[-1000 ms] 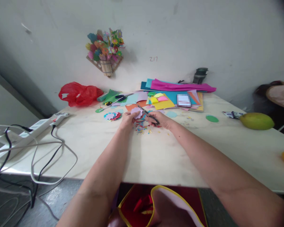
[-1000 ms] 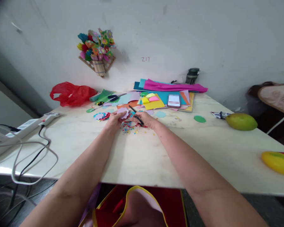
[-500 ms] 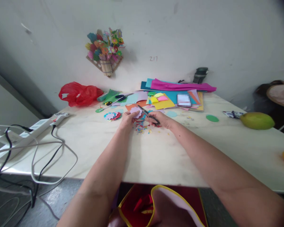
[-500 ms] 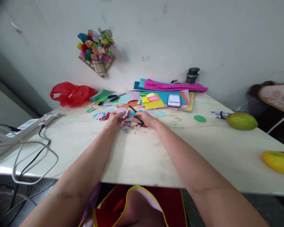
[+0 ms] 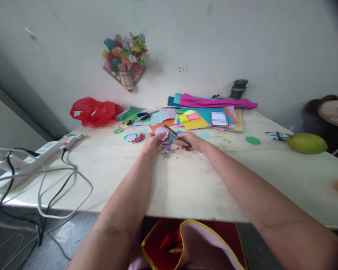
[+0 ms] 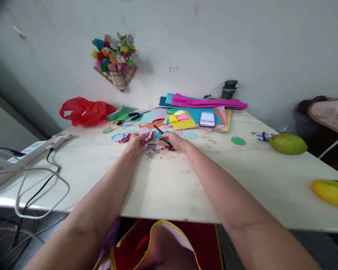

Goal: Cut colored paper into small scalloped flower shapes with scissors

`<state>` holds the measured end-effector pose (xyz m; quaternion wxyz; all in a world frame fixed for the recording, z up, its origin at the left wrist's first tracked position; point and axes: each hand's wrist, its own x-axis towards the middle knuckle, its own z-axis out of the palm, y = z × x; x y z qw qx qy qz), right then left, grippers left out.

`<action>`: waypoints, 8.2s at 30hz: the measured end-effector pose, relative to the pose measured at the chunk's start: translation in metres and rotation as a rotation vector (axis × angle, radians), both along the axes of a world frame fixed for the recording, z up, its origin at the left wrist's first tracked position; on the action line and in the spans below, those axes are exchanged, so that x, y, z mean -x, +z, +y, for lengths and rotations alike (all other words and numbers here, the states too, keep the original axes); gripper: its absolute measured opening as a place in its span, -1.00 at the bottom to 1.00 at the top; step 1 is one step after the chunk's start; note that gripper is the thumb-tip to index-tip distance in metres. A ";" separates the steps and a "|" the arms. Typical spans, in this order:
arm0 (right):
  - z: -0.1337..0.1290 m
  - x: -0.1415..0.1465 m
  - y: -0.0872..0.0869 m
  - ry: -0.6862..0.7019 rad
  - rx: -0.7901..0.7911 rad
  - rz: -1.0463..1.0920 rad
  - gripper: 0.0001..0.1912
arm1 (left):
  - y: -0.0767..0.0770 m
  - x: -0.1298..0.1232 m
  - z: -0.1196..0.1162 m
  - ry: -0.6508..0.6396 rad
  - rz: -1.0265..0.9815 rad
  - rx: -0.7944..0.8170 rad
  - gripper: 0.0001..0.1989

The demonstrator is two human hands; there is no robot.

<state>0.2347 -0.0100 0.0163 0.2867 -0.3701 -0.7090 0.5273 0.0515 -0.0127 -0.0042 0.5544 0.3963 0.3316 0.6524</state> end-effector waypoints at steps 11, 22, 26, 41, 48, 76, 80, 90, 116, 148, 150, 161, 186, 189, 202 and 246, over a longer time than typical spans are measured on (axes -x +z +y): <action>0.004 -0.002 -0.005 0.041 -0.009 0.032 -0.67 | 0.002 0.000 -0.002 -0.026 0.033 0.002 -0.73; 0.001 -0.001 -0.002 0.040 -0.014 0.033 -0.67 | 0.000 0.000 -0.001 -0.024 0.045 -0.008 -0.72; 0.003 -0.001 -0.003 0.031 -0.001 0.036 -0.68 | 0.000 0.000 0.000 -0.023 0.041 -0.012 -0.71; 0.004 -0.003 -0.002 0.001 0.000 -0.011 -0.71 | -0.001 0.001 0.002 -0.012 0.039 -0.008 -0.73; 0.010 -0.003 -0.007 0.000 -0.001 -0.004 -0.70 | -0.002 0.002 0.002 -0.012 0.041 -0.016 -0.73; 0.009 0.002 -0.012 -0.018 -0.039 0.103 -0.72 | -0.002 0.001 0.001 -0.050 0.020 -0.031 -0.71; 0.009 0.001 -0.012 0.012 -0.050 0.111 -0.70 | -0.001 0.001 0.000 -0.039 0.041 -0.016 -0.72; 0.008 0.000 -0.011 0.034 0.006 0.111 -0.67 | 0.000 0.001 -0.001 -0.102 0.156 -0.044 -0.73; 0.007 -0.006 -0.004 0.001 0.061 0.074 -0.69 | 0.004 0.002 -0.007 -0.195 0.254 -0.040 -0.62; 0.008 -0.008 -0.005 0.091 0.024 -0.013 -0.69 | 0.004 0.006 -0.005 -0.232 0.298 -0.046 -0.68; 0.008 -0.009 -0.004 0.092 0.017 -0.023 -0.70 | 0.003 0.006 -0.005 -0.237 0.303 -0.048 -0.68; 0.006 -0.008 -0.001 0.079 -0.004 -0.042 -0.74 | 0.005 0.004 -0.006 -0.213 0.298 -0.033 -0.69; 0.006 -0.010 0.003 0.085 0.016 -0.089 -0.77 | 0.009 0.004 -0.009 -0.223 0.253 -0.008 -0.69; 0.006 -0.010 0.003 0.077 0.007 -0.095 -0.78 | 0.008 0.005 -0.009 -0.219 0.247 -0.013 -0.69; 0.010 -0.011 -0.001 0.078 -0.014 -0.063 -0.72 | 0.006 0.007 -0.007 -0.227 0.260 -0.013 -0.70; 0.011 -0.017 -0.002 0.062 0.071 0.051 -0.70 | 0.007 0.006 -0.005 -0.250 0.196 -0.057 -0.71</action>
